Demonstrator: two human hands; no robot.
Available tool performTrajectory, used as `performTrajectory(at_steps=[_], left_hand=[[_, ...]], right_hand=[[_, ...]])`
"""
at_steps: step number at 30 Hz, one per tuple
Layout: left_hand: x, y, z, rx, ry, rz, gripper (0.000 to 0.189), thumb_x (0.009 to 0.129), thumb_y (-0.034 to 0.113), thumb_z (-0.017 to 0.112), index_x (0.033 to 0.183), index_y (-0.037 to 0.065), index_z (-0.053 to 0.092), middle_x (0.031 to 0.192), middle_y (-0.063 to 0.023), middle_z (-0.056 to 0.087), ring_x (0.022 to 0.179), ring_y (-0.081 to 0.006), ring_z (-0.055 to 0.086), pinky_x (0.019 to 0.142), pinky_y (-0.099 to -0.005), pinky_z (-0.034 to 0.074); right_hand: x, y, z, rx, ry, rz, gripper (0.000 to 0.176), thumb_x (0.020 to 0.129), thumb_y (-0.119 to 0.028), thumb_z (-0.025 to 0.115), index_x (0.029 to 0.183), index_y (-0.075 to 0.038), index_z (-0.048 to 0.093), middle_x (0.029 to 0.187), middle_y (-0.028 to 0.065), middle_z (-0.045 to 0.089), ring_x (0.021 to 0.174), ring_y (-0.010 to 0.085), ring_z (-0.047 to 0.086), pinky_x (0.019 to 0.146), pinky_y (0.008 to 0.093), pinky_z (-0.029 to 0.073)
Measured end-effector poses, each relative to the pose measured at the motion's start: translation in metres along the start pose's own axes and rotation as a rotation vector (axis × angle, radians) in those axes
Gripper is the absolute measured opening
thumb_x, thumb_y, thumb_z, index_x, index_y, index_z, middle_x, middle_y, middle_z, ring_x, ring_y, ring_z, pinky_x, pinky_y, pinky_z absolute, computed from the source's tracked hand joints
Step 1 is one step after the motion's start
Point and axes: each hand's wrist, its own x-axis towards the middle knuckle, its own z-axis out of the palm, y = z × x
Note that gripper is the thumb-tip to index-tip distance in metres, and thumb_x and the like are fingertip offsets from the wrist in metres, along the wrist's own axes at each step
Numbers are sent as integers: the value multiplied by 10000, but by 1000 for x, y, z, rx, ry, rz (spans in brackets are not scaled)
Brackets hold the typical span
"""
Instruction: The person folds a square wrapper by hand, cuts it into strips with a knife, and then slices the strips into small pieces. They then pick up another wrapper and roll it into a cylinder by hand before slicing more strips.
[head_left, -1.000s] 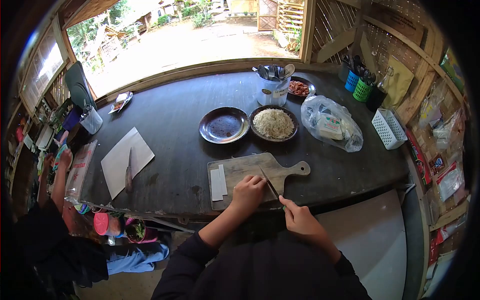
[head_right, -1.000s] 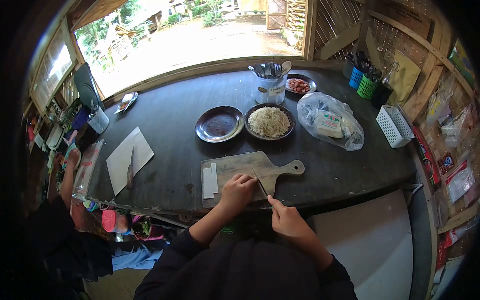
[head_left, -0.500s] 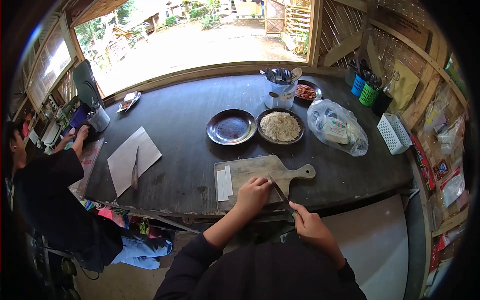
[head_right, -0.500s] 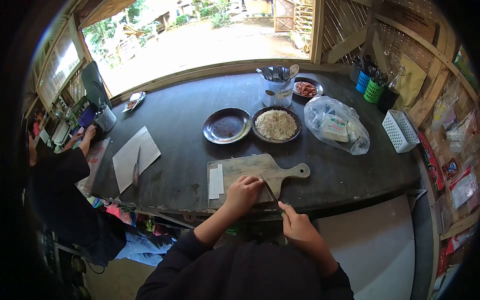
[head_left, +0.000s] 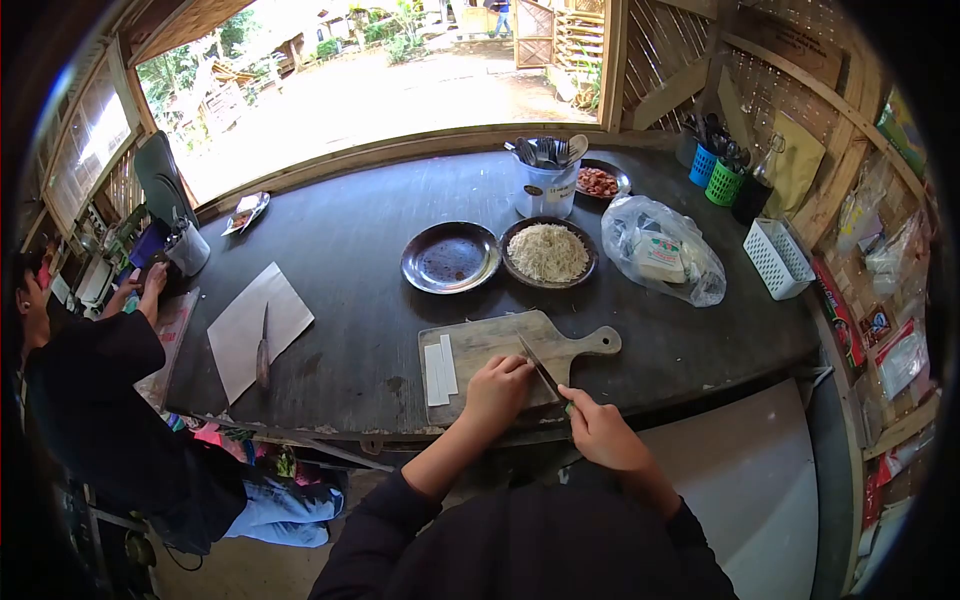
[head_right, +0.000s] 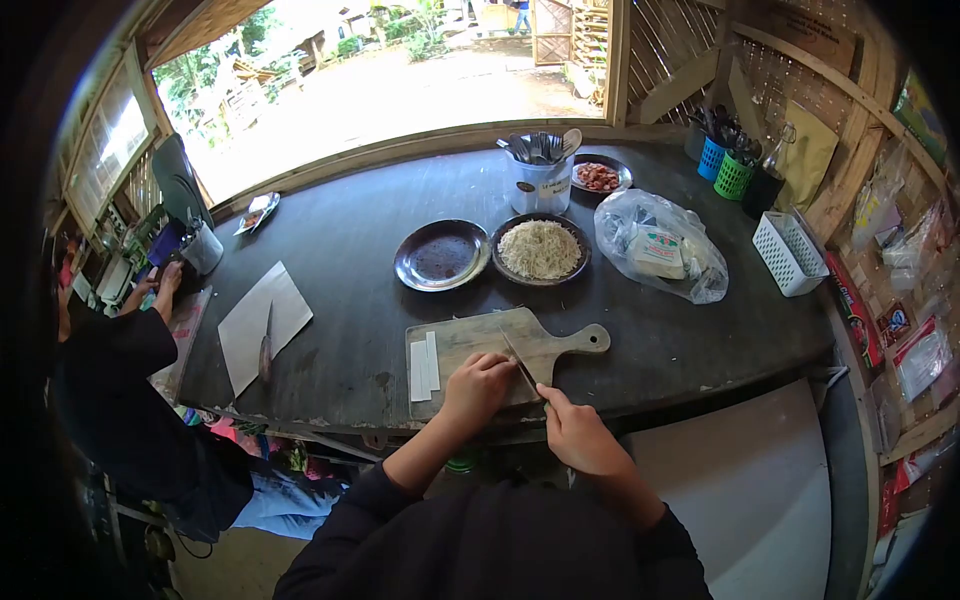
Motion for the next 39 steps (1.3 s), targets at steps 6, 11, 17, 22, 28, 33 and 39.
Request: performTrajectory(at_steps=[6, 11, 17, 22, 28, 33, 39], left_hand=[[-1, 0, 0, -46, 13, -46, 149, 816, 123, 626, 945, 106, 697, 946, -23, 669, 891, -232, 625, 770, -336, 522], [-1, -1, 2, -39, 19, -32, 169, 795, 115, 616, 947, 94, 687, 958, -19, 664, 897, -223, 618, 771, -323, 517], [0, -1, 2, -24, 7, -40, 163, 800, 113, 630, 949, 102, 695, 961, -24, 670, 906, -235, 624, 778, -337, 521], [1, -1, 2, -32, 6, -39, 162, 799, 104, 620, 946, 92, 689, 967, -30, 671, 911, -245, 628, 772, -346, 525], [1, -2, 2, -44, 19, -28, 174, 786, 84, 608, 941, 92, 687, 961, -35, 673, 908, -248, 631, 774, -354, 527], [2, -1, 3, -50, 34, -32, 157, 790, 83, 605, 926, 89, 682, 961, -38, 674, 914, -250, 632, 778, -354, 527], [0, -1, 3, -67, 32, -43, 140, 796, 90, 606, 915, 89, 680, 966, -41, 676, 920, -250, 634, 782, -355, 527]], right_hand=[[-10, 5, -2, 81, 9, -9, 342, 920, -69, 486, 1259, -39, 520, 720, 274, 591, 694, 427, 617, 610, 436, 478], [-13, 3, -2, 72, -31, 27, 340, 922, -72, 491, 1259, -41, 524, 708, 267, 587, 684, 415, 620, 603, 424, 477], [-14, 7, 4, 46, 1, -22, 362, 924, -83, 496, 1285, -57, 523, 674, 217, 573, 581, 308, 604, 600, 348, 467], [-11, -7, -5, -13, -58, 60, 332, 911, -60, 498, 1238, -37, 546, 792, 285, 604, 767, 433, 615, 656, 466, 483], [-5, -7, -7, -4, -42, 13, 318, 908, -59, 497, 1220, -32, 557, 820, 302, 602, 795, 440, 612, 673, 470, 488], [4, 0, 3, 17, 3, 4, 325, 916, -70, 503, 1236, -45, 558, 759, 276, 592, 699, 396, 621, 633, 411, 484], [-23, 7, -4, 80, 2, 53, 305, 925, -101, 501, 1221, -58, 559, 778, 283, 604, 763, 423, 629, 655, 405, 494]])
